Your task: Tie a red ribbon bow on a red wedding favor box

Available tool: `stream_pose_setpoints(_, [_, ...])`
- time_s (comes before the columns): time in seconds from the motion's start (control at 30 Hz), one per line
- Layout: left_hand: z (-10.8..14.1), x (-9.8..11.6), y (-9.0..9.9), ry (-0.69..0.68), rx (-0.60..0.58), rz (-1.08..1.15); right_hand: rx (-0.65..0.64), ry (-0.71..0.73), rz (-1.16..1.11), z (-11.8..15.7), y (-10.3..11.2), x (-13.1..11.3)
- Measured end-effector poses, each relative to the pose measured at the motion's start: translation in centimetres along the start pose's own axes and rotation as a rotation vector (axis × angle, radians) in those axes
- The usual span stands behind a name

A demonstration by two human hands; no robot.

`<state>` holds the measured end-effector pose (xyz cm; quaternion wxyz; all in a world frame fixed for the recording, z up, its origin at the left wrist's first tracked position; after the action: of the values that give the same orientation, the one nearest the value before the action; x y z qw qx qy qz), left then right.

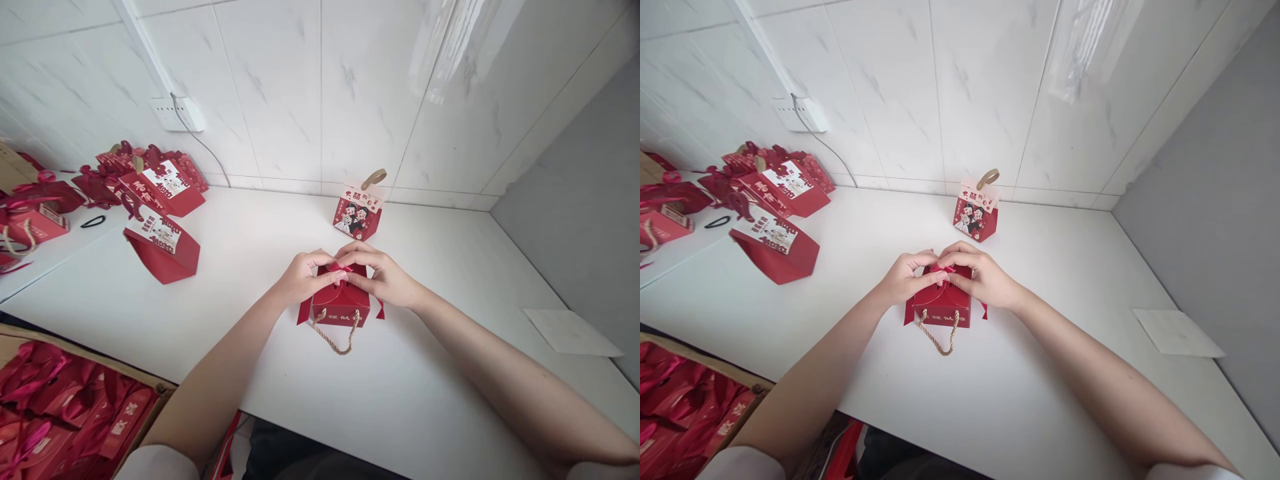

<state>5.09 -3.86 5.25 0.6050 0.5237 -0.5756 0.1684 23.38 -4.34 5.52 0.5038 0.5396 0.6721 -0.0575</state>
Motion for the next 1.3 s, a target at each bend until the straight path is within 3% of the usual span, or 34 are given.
stream_pose_setpoints(0.5, [0.0, 0.2, -0.2, 0.028, 0.017, 0.021, -0.059, -0.021, 0.022, -0.1, 0.3, -0.9])
stream_pose_setpoints(0.73, [0.0, 0.2, -0.1, 0.026, 0.009, 0.034, 0.057, -0.142, -0.101, 0.0, 0.9, -0.5])
stream_pose_setpoints(0.93, [0.1, 0.3, -0.1, -0.019, -0.011, 0.042, -0.032, -0.177, 0.024, -0.1, 1.1, -0.1])
stream_pose_setpoints(1.3, [0.2, 0.0, -0.1, -0.013, -0.008, 0.048, -0.077, -0.237, -0.105, -0.1, 1.1, -0.1])
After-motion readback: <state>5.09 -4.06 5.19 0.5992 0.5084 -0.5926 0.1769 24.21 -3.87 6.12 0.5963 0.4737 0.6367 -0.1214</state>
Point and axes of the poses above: each hand's wrist, its own z-axis away from the middle knuckle, its own y-axis out of the back of the hand, x = y × z, the point moved 2 cm from there along -z, towards the middle knuckle, and after that the axes turned 2 degrees about -x, right-handed, at the moved point
